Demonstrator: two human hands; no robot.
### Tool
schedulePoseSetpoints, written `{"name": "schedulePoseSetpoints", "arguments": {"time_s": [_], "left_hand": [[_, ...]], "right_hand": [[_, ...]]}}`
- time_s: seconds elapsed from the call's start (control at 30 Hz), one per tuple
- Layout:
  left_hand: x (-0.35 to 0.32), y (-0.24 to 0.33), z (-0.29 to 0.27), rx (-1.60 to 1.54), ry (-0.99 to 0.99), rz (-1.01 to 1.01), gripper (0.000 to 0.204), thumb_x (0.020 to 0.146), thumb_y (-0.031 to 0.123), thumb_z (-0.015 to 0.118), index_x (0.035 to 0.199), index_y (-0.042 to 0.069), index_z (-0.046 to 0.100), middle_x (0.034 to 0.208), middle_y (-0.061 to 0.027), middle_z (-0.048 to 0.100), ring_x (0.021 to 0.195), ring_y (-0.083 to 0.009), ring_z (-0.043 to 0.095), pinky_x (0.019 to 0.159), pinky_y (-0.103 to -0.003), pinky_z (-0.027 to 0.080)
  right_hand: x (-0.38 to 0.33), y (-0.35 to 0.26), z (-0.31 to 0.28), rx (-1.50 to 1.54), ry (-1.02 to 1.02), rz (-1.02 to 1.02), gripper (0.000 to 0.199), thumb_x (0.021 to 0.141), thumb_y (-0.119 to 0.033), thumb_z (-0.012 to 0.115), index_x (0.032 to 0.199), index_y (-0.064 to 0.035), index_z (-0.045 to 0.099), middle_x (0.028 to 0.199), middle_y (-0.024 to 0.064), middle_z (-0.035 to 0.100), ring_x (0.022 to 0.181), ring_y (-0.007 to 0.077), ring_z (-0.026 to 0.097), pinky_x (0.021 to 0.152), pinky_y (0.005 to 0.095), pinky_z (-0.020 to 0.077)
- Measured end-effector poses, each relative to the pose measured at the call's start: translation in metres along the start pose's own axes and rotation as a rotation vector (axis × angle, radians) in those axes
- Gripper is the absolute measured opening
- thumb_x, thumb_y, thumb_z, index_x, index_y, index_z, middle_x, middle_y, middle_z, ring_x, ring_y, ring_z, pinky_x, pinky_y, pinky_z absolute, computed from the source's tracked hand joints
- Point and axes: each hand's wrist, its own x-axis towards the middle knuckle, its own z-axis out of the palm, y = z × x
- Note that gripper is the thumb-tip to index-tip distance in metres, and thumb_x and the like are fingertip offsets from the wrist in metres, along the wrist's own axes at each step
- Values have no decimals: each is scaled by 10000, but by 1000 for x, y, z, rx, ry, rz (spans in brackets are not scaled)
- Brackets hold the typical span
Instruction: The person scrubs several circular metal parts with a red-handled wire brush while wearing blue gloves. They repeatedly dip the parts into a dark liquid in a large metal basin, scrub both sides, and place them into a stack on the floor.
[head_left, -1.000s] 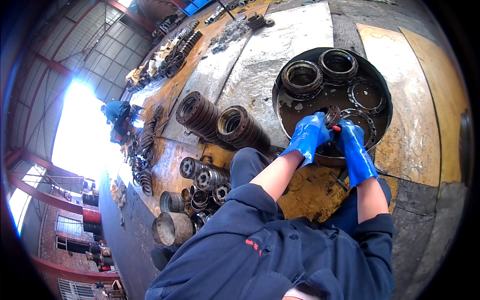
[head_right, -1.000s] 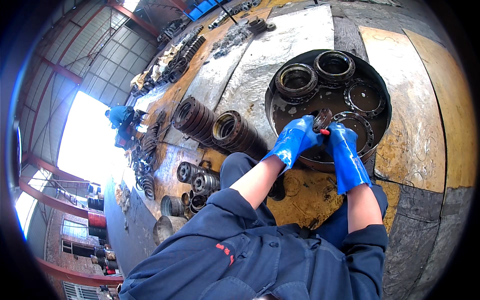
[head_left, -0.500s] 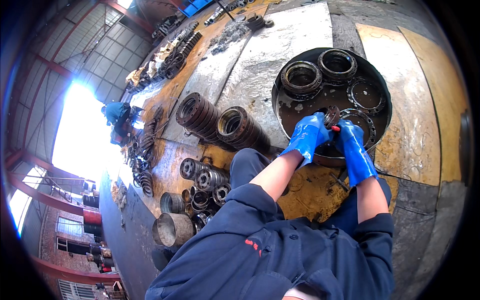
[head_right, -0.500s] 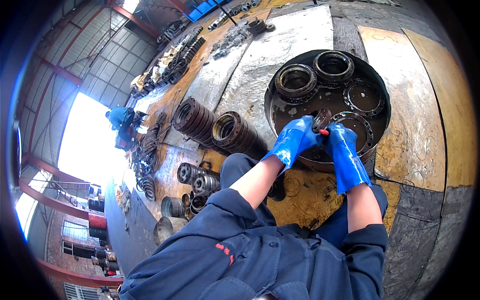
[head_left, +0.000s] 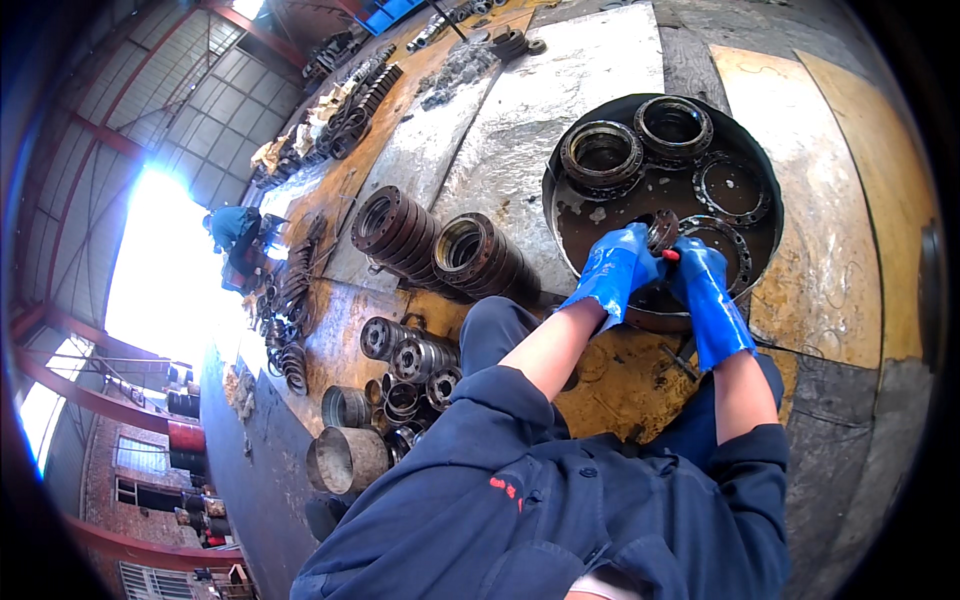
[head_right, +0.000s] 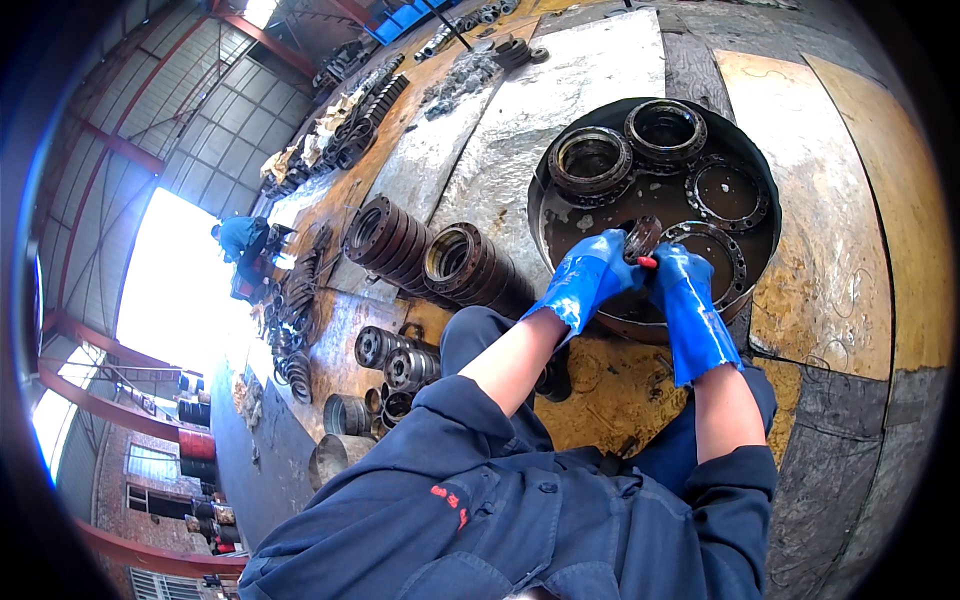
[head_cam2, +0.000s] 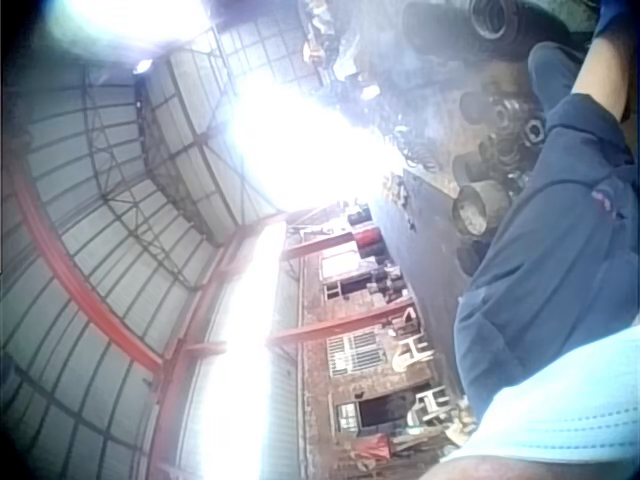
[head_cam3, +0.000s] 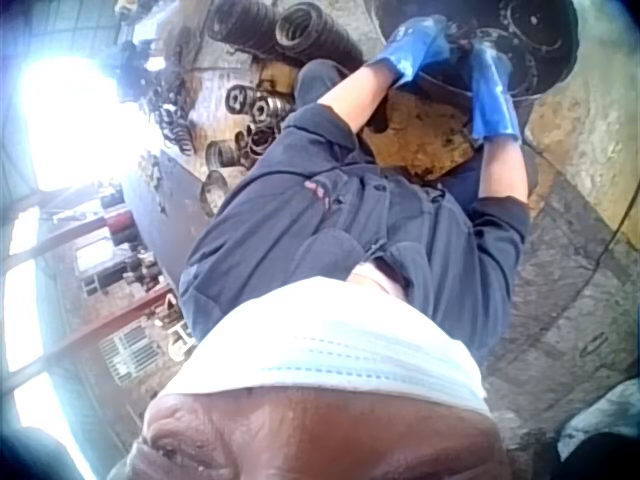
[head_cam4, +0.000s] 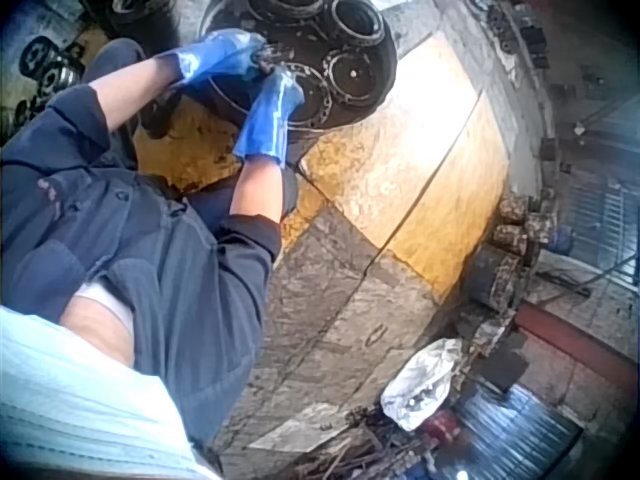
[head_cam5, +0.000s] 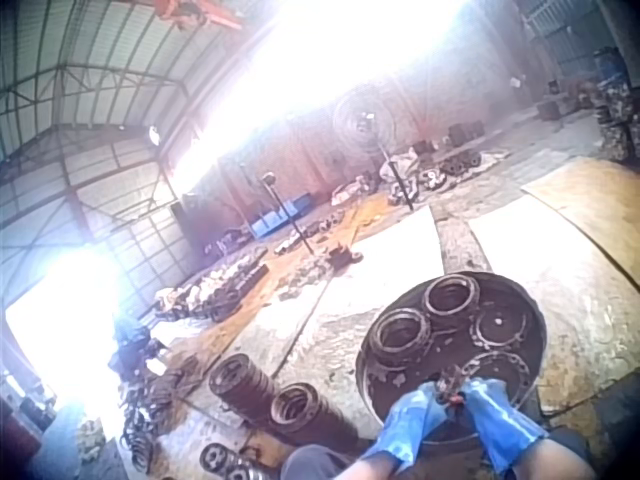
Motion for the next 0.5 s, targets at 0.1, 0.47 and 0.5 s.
{"name": "schedulePoseSetpoints", "arguments": {"time_s": [0.1, 0.47, 0.5], "left_hand": [[6, -8, 6, -7, 6, 19, 610, 779, 408, 843, 1251, 45, 710, 1239, -256, 730, 1162, -430, 702, 990, -484, 587], [-4, -2, -6, -24, 25, 87, 519, 810, 407, 831, 1202, 75, 760, 1200, -241, 739, 1156, -433, 689, 967, -493, 580], [0, -4, -3, -33, 15, 99, 510, 798, 398, 842, 1181, 72, 760, 1156, -243, 748, 1121, -423, 706, 936, -487, 578]], "right_hand": [[1, 0, 5, -47, 10, -13, 253, 852, -219, 803, 1093, -144, 787, 1108, 137, 770, 1021, 337, 742, 896, 375, 597], [-5, -2, -2, -8, 64, -72, 326, 814, -385, 837, 1062, -178, 794, 1088, 158, 768, 1051, 387, 731, 905, 451, 591], [-4, -1, 0, -11, 75, -73, 313, 811, -378, 840, 1053, -185, 794, 1078, 155, 767, 1041, 385, 731, 896, 448, 591]]}}
